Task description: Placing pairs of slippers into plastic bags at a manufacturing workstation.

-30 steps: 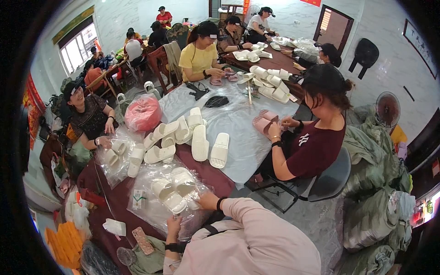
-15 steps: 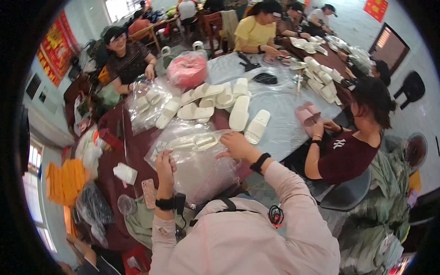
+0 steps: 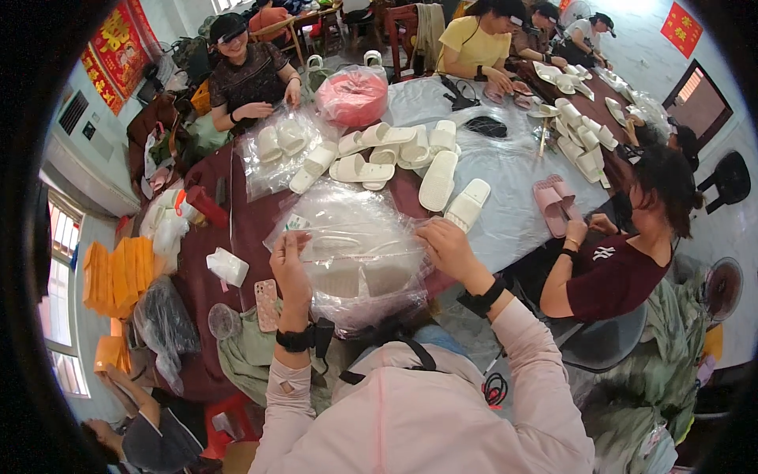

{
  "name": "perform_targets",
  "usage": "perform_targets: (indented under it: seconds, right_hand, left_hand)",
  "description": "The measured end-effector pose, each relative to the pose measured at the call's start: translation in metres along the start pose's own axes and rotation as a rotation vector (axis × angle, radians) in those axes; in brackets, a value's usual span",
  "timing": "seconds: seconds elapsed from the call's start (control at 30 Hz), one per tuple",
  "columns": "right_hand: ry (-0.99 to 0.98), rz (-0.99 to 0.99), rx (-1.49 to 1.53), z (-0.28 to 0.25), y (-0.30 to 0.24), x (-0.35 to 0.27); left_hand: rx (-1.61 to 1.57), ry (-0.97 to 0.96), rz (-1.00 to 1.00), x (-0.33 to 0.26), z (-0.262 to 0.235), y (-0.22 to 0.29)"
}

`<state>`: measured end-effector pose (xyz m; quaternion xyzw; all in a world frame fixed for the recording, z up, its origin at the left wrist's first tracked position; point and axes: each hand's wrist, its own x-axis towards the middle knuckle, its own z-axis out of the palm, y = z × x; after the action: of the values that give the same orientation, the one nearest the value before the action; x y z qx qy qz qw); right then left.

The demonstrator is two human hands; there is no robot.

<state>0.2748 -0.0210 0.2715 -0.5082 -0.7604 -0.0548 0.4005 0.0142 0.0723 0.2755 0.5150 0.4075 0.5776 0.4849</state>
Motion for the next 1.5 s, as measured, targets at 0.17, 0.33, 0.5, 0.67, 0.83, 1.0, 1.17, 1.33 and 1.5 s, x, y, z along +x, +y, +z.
perform_targets:
  seconds: [0.17, 0.33, 0.5, 0.67, 0.83, 1.0, 1.17, 1.33, 1.5]
  right_hand:
    - [-0.03, -0.03, 0.12, 0.003, -0.012, -0.01]
    - [0.032, -0.086, -0.181, 0.006, -0.022, -0.021]
    - [-0.091, 0.208, 0.46, 0.025, -0.009, -0.048]
    - [-0.513, 0.383, 0.709, 0.019, -0.006, -0.09]
    - [-0.629, 0.282, 0.551, 0.041, -0.003, -0.131]
    - [-0.681, 0.062, 0.607, 0.047, -0.025, -0.138]
    - [-0.613, 0.658, 1.175, 0.062, -0.035, -0.147]
    - [-0.595, 0.381, 1.009, 0.068, -0.035, -0.139]
    - [-0.308, 0.491, 1.06, 0.086, -0.031, -0.13]
  left_hand:
    - [0.022, 0.146, 0.072, -0.024, -0.001, 0.015]
    - [-0.018, 0.096, 0.002, -0.065, 0.023, 0.033]
    - [-0.083, -0.168, -0.081, -0.115, 0.063, 0.044]
    - [0.025, -0.359, 0.293, -0.149, 0.091, 0.052]
    - [0.136, -0.253, 0.314, -0.193, 0.098, 0.054]
    - [0.19, -0.256, 0.332, -0.222, 0.088, 0.06]
    - [0.177, -0.233, 0.349, -0.228, 0.078, 0.062]
    - [0.244, -0.274, 0.34, -0.229, 0.058, 0.049]
    - [0.234, -0.034, 0.127, -0.213, 0.015, 0.036]
